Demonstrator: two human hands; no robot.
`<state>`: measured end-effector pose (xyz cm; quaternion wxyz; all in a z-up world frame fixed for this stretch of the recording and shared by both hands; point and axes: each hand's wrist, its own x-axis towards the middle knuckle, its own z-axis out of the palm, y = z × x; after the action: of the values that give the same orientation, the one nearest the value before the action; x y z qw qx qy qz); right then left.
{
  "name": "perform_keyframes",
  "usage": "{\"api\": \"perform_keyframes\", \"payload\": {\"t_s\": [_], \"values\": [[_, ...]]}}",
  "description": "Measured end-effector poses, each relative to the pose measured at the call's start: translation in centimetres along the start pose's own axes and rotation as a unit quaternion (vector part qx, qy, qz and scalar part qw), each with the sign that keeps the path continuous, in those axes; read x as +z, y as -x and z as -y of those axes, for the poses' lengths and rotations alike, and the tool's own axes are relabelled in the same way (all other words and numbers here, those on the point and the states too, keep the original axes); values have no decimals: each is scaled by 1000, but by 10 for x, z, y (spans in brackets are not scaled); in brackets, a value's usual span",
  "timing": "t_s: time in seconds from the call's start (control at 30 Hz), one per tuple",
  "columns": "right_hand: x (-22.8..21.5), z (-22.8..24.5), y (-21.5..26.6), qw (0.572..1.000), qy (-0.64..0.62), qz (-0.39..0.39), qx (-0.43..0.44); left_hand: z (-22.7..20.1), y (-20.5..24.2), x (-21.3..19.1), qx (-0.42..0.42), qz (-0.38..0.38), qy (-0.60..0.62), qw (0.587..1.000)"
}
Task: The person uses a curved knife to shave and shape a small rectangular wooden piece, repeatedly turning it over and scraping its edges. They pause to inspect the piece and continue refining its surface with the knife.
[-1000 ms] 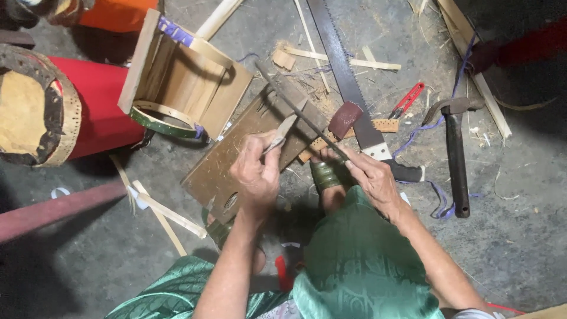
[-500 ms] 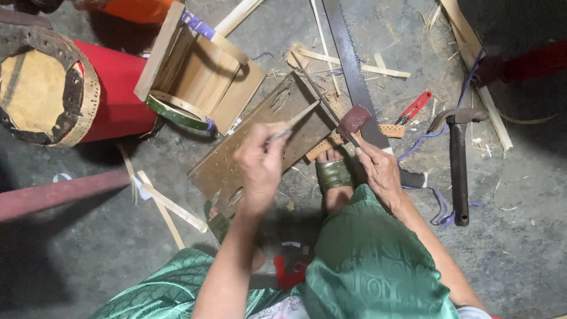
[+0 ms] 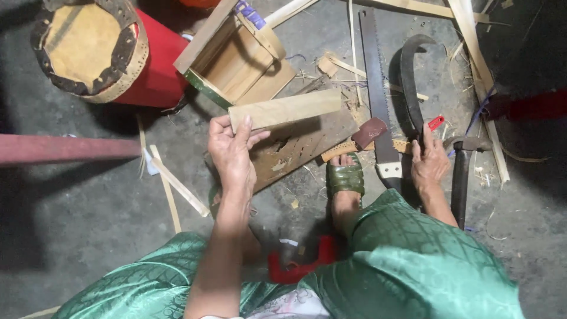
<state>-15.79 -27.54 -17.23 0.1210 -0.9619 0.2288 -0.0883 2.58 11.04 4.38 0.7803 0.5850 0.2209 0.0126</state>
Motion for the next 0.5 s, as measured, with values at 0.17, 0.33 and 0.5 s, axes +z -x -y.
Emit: {"api": "perform_keyframes", "payload": {"t_s": [0.17, 0.33, 0.5], "values": [[12, -24, -7, 993, 102, 60, 17, 16, 6, -2, -24, 8, 4, 1000], [14, -27, -11, 987, 126, 96, 37, 54, 1, -6, -68, -1, 9, 998], [-7, 8, -24, 971, 208, 108, 53, 96, -5, -10, -133, -28, 30, 990]]}}
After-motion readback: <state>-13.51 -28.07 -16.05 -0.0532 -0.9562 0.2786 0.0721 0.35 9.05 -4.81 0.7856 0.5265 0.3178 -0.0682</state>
